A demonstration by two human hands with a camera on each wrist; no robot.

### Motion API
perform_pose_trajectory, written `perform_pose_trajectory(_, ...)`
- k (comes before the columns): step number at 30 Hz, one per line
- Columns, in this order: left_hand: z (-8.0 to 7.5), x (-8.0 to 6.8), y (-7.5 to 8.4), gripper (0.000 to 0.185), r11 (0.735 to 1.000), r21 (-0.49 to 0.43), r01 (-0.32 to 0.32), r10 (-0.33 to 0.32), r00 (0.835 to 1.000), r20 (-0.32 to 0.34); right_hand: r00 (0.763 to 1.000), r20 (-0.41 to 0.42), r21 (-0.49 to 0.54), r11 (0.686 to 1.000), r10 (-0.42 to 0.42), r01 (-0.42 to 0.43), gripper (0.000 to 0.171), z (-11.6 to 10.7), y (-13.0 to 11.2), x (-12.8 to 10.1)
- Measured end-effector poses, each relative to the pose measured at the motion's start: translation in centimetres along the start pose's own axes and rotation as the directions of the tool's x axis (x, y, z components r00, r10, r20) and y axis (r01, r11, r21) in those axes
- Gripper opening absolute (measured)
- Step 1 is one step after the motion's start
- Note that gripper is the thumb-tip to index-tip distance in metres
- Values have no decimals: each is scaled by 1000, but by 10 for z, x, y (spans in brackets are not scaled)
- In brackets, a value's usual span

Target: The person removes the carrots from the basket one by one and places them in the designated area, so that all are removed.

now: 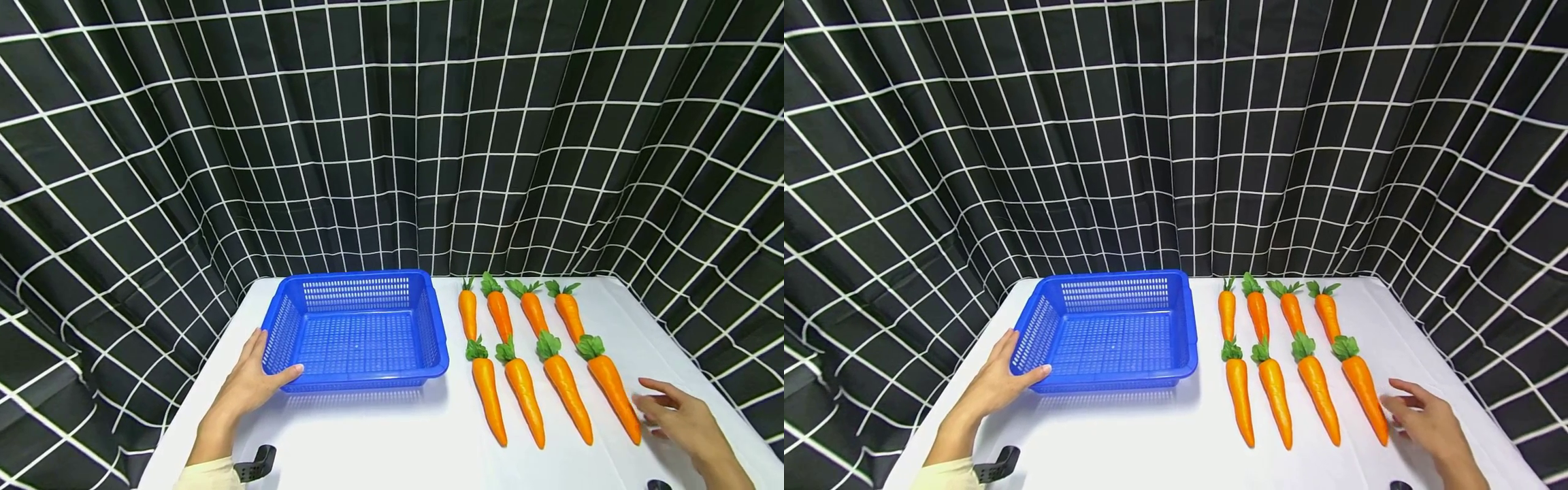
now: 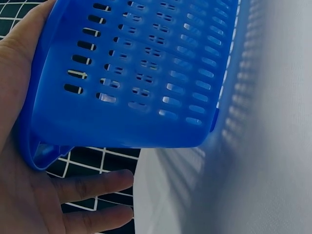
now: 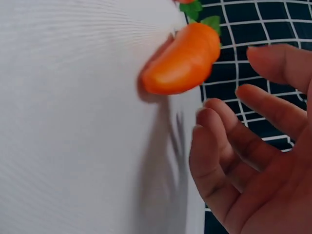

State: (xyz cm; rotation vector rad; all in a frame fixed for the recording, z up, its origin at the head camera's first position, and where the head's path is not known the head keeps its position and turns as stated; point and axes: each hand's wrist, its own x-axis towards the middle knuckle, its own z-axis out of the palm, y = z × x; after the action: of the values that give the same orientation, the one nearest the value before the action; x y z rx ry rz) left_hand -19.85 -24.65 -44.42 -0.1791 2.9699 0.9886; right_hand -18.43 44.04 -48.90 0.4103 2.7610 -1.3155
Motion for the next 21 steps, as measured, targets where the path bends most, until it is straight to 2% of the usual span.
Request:
perform_pose_trajectory(3,-1,0,-1,122,1000,4,-5,5,1000,5,993,-108,-5,999,-45,45,62,-3,-2,-4)
perform_pose_trajectory(8,-5,1,-3,125,1000,12,-23,23,1000,9,960,-271,12,997,-66,72,53,-6,-15,-13)
perform_pose_trajectory(12,-12,3,-3,122,998,51,-44,45,999,-20,943,-322,21,995,-88,100,51,-8,-40,-15)
perform_pose_trajectory(15,-23,7,2,117,991,109,-75,84,993,-77,930,-334,-17,988,-151,154,47,-5,-68,-13)
perform_pose_trajectory(18,-38,15,17,110,973,177,-147,175,973,-153,904,-344,-93,967,-256,239,43,-1,-101,-9)
perform_pose_trajectory(20,-49,22,31,106,955,218,-201,244,951,-192,864,-365,-155,937,-347,312,41,3,-127,-5)
perform_pose_trajectory(21,-54,27,39,104,943,245,-224,276,939,-205,834,-384,-191,918,-396,348,40,6,-141,-2)
